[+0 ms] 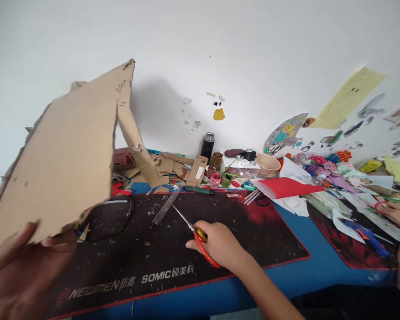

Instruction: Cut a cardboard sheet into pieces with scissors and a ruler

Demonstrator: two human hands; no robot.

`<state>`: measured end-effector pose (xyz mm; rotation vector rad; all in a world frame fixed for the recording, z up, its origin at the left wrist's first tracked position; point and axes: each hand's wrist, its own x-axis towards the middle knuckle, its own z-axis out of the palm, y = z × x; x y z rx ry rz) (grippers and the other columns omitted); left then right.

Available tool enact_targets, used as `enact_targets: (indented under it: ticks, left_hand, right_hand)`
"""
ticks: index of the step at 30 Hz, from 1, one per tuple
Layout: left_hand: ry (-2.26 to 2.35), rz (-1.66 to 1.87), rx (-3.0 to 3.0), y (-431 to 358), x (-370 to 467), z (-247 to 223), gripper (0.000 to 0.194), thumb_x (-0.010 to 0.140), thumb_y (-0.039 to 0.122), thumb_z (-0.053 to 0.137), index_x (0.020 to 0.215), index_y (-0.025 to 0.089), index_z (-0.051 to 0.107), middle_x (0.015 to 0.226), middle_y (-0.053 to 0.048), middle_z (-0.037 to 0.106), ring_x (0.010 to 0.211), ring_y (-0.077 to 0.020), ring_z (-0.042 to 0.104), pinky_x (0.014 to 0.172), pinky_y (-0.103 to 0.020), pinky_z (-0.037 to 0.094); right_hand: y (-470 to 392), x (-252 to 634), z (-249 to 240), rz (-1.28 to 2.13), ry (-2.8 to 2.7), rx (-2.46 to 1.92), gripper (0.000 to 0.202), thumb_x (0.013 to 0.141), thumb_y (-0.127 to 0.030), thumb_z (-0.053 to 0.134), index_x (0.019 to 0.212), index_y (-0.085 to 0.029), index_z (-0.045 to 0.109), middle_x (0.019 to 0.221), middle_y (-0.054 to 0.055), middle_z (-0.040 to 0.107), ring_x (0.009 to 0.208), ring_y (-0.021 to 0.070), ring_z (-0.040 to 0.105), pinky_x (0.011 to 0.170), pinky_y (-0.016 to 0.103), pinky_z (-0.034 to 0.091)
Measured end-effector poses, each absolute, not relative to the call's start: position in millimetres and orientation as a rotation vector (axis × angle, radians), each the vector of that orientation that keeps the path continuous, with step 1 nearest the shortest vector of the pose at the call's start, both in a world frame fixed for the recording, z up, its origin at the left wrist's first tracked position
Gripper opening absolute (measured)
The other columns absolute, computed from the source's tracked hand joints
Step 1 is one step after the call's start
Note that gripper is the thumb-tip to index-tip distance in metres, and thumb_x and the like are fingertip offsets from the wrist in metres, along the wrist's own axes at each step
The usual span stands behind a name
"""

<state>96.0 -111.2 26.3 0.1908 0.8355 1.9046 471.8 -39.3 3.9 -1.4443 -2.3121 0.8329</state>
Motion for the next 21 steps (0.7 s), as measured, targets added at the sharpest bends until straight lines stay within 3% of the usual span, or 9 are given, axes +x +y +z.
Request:
enact_targets:
  ticks: [3,5,9,13,17,21]
  left_hand:
    - [0.897,1.978,0.080,-95.0,121.6,30.2,0.024,0.068,0.005,0.065,0.079,0.025,0.073,0.069,0.003,0.079,0.063,-0.0165,0.073,0.050,-0.019,0.059]
    - [0.928,1.958,0.087,-85.3,127.0,23.2,0.016,0.065,0.008,0.071,0.071,0.023,0.072,0.064,0.003,0.076,0.054,-0.0172,0.070,0.050,-0.024,0.064]
    - [0.887,1.927,0.167,-71.5,128.2,2.0,0.017,0.057,0.011,0.085,0.064,0.021,0.073,0.067,0.004,0.076,0.054,-0.0186,0.072,0.056,-0.027,0.068]
    - [0.824,1.877,0.275,-61.7,134.7,-10.2,0.022,0.058,0.019,0.096,0.061,0.020,0.074,0.068,0.002,0.078,0.056,-0.0186,0.073,0.062,-0.030,0.070]
    - [0.823,1.845,0.285,-56.3,142.4,-14.3,0.024,0.054,0.024,0.101,0.060,0.020,0.077,0.072,0.001,0.081,0.057,-0.0179,0.073,0.063,-0.030,0.069]
    - [0.853,1.779,0.266,-55.2,146.9,-19.0,0.025,0.053,0.028,0.102,0.065,0.020,0.082,0.071,0.000,0.081,0.060,-0.0207,0.075,0.063,-0.033,0.070]
  right_hand:
    - [-26.8,470.7,22.9,0.667,-2.552,-1.413,0.024,0.087,-0.031,0.083,0.110,-0.027,0.080,0.086,0.004,0.080,0.074,0.0216,0.071,0.061,0.025,0.039]
    - [-19.7,468.9,30.8,0.647,-2.685,-1.338,0.018,0.090,-0.023,0.079,0.108,-0.026,0.082,0.092,0.005,0.082,0.081,0.0233,0.075,0.065,0.026,0.043]
    - [-0.9,451.0,34.5,0.570,-2.760,-1.281,0.022,0.096,-0.018,0.072,0.116,-0.022,0.082,0.100,0.007,0.083,0.088,0.0243,0.077,0.076,0.030,0.050]
    - [32.0,414.0,16.8,0.360,-2.838,-1.115,0.030,0.101,-0.021,0.069,0.131,-0.020,0.075,0.119,0.011,0.080,0.106,0.0267,0.075,0.089,0.034,0.054]
    - [66.2,382.2,-11.3,0.164,-2.901,-0.954,0.034,0.100,-0.012,0.065,0.132,-0.017,0.073,0.128,0.015,0.076,0.119,0.0296,0.069,0.102,0.040,0.053]
    - [83.2,368.9,-29.6,0.200,-2.870,-0.900,0.044,0.097,-0.003,0.057,0.136,-0.019,0.071,0.139,0.014,0.071,0.127,0.0282,0.066,0.110,0.040,0.049]
